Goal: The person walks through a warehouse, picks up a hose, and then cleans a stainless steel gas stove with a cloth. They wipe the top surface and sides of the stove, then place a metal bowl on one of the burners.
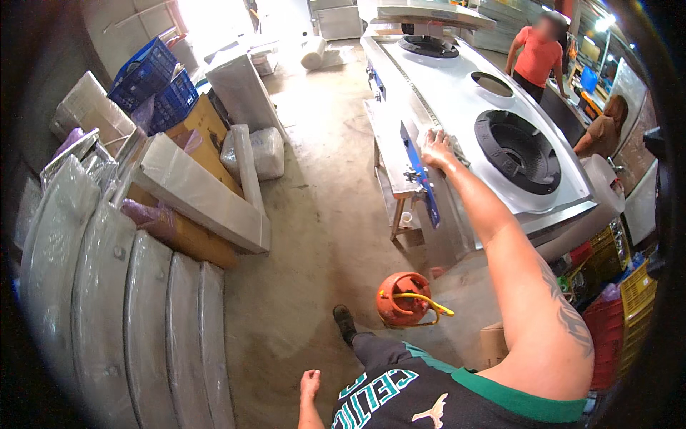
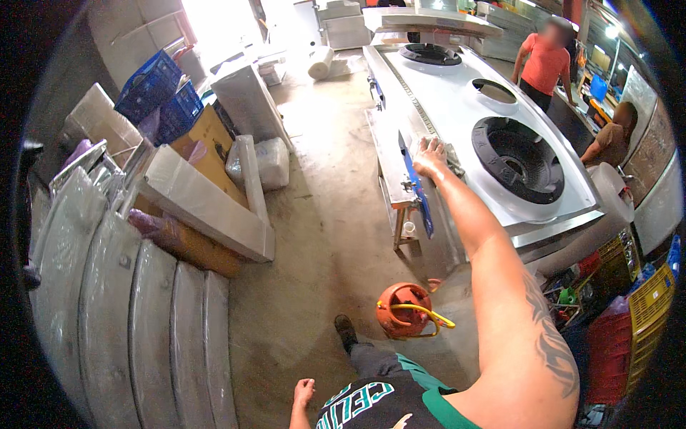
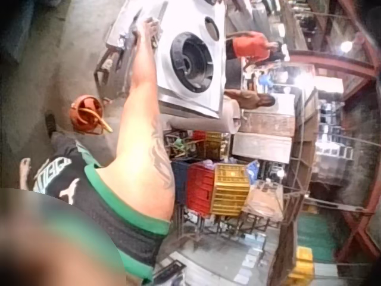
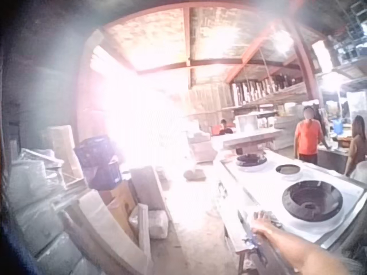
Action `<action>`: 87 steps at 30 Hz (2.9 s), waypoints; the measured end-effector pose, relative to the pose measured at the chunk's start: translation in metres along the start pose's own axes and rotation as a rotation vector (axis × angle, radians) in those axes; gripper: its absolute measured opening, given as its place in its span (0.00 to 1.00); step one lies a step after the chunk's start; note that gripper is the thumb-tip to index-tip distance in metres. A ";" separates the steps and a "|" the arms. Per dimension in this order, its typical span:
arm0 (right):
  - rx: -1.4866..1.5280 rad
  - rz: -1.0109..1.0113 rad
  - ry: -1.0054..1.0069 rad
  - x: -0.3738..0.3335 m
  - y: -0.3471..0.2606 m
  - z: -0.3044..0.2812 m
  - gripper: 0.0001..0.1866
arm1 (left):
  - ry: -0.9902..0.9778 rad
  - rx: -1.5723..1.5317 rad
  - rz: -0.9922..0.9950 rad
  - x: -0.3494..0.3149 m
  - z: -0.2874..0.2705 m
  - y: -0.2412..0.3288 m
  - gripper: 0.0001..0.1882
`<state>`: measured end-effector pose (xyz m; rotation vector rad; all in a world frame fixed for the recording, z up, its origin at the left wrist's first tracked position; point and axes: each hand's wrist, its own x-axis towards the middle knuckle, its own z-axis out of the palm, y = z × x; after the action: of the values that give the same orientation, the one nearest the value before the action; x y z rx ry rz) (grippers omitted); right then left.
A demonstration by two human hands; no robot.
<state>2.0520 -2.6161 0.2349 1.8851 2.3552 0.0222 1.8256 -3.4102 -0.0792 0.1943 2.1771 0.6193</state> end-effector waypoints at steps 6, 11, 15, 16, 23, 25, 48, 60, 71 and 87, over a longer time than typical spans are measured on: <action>0.163 -0.019 0.079 0.079 -0.019 -0.019 0.48 | -0.094 0.058 -0.213 0.085 -0.075 0.051 0.19; 0.160 0.015 0.186 0.137 -0.035 -0.021 0.48 | -0.060 0.136 -0.231 0.161 -0.158 0.123 0.18; 0.093 0.034 0.194 0.170 -0.049 -0.024 0.47 | 0.028 -0.076 -0.184 0.232 -0.200 0.206 0.15; 0.103 0.050 0.201 0.178 -0.053 -0.027 0.48 | 0.045 -0.142 -0.236 0.250 -0.205 0.229 0.14; 0.021 0.051 -0.024 0.264 -0.064 -0.070 0.56 | -0.382 0.357 -0.116 0.394 -0.208 0.389 0.23; 0.049 0.041 -0.025 0.294 -0.068 -0.078 0.57 | -0.417 0.416 -0.197 0.445 -0.203 0.439 0.26; 0.043 0.075 0.438 0.772 -0.162 -0.081 0.36 | -0.329 0.622 0.621 0.804 -0.049 1.046 0.22; 0.039 0.158 0.545 1.078 -0.224 -0.098 0.34 | -0.435 0.316 -0.029 0.841 -0.029 1.172 0.23; 0.222 -0.003 0.250 1.019 -0.180 -0.114 0.34 | -0.679 0.906 0.374 0.908 0.074 1.422 0.12; 0.930 1.764 1.735 0.491 -0.071 -0.075 0.31 | -0.682 0.444 1.251 0.912 0.286 1.690 0.19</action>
<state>1.8699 -2.1496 0.2602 -1.5038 0.3765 -0.3864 1.3450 -1.5299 -0.0249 1.7853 1.2848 0.5549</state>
